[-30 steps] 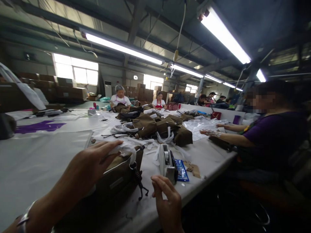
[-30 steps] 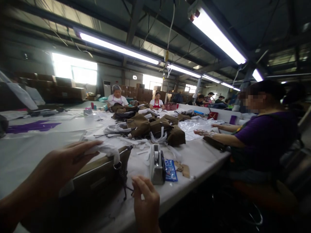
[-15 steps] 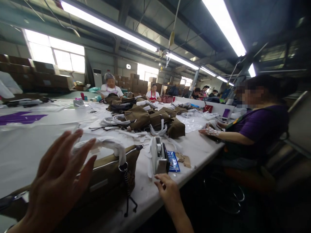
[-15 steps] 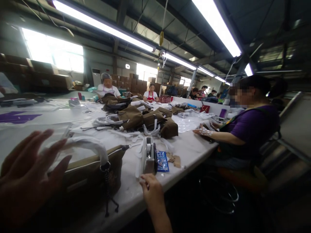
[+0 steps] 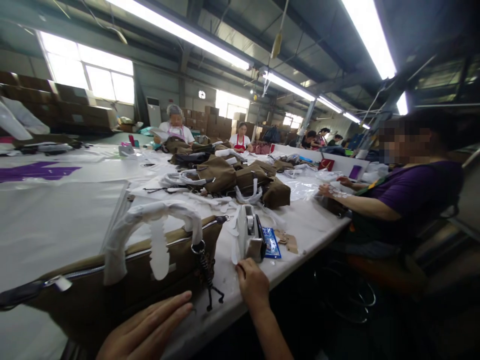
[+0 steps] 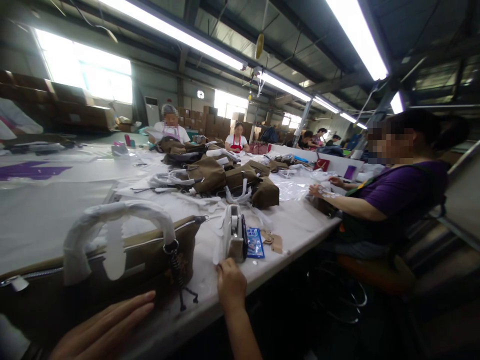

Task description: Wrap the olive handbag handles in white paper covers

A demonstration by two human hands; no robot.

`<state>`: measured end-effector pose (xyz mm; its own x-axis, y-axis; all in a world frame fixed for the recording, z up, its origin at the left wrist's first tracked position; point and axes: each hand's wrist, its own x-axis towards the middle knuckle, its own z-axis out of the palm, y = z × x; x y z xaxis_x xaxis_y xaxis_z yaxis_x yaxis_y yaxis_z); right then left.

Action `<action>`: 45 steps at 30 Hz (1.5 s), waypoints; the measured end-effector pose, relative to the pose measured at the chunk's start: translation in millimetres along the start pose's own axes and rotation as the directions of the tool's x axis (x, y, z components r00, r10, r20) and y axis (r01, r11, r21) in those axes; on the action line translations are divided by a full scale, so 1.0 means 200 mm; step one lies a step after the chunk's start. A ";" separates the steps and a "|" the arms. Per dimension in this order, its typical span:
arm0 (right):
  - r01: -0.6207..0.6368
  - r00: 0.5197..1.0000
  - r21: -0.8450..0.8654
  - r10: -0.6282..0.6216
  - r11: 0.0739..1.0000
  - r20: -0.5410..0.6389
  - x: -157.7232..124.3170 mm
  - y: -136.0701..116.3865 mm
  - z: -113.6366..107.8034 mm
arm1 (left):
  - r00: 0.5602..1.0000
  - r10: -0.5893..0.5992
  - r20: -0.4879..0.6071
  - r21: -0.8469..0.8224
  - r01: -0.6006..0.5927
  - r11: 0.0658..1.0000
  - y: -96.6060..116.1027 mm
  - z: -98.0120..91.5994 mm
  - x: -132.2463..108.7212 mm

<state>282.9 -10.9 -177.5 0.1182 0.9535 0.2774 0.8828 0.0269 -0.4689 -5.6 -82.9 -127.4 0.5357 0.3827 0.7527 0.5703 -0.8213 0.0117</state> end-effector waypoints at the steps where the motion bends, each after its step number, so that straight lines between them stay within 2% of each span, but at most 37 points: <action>1: 0.001 1.000 -0.004 -0.001 1.000 0.001 -0.01 0.00 0.00 | 1.000 0.021 0.008 0.019 -0.021 1.000 0.01 0.01 0.02; 4: -0.031 0.999 -0.023 0.031 0.999 -0.009 -0.03 -0.02 0.00 | 0.999 0.036 0.014 0.174 -0.038 0.984 0.00 0.04 0.09; 8: -0.129 0.992 -0.096 0.127 0.987 -0.027 -0.01 -0.04 0.01 | 0.998 -0.028 0.050 0.419 0.005 0.908 -0.09 0.07 0.14; 12: -0.127 0.992 -0.155 0.126 0.980 -0.013 0.04 -0.05 0.01 | 0.993 0.050 0.109 0.497 -0.098 0.862 -0.17 0.07 0.11; 15: -0.124 0.992 -0.182 0.121 0.975 -0.026 0.05 -0.05 0.01 | 0.987 0.084 0.136 0.511 -0.142 0.848 -0.17 0.05 0.09; 25: -0.111 0.992 -0.257 0.123 0.960 0.028 0.08 -0.08 0.02 | 0.992 -0.014 0.126 0.473 -0.048 0.880 -0.11 0.05 0.09; 30: -0.107 0.993 -0.233 0.114 0.967 0.020 0.09 -0.08 0.02 | 0.994 -0.010 0.106 0.448 -0.039 0.893 -0.10 0.05 0.09; 35: -0.065 0.998 -0.121 0.067 0.991 0.013 0.00 -0.07 -0.03 | 0.990 0.012 0.140 0.480 -0.079 0.874 -0.10 0.04 0.10; 38: -0.067 0.998 -0.037 0.067 0.997 0.004 -0.09 -0.06 -0.10 | 0.995 -0.014 0.098 0.426 -0.029 0.904 -0.10 0.04 0.09; 40: -0.059 0.998 0.016 0.059 0.998 0.009 -0.16 -0.08 -0.16 | 0.998 -0.043 0.042 0.329 0.026 0.944 -0.08 0.04 0.09; 43: 0.007 0.995 0.254 -0.031 0.967 0.093 -0.26 -0.15 -0.27 | 1.000 -0.031 -0.001 0.067 0.031 0.997 -0.02 0.06 0.10; 45: 0.061 0.971 0.478 -0.164 0.876 0.176 -0.32 -0.23 -0.33 | 0.999 -0.016 0.047 -0.165 0.024 0.986 0.04 0.07 0.14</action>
<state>264.8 -93.3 -117.6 -0.1096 0.9739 0.1985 0.5639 0.2254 -0.7945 21.9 -72.3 -115.5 0.5552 0.4152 0.7207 0.4724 -0.8706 0.1377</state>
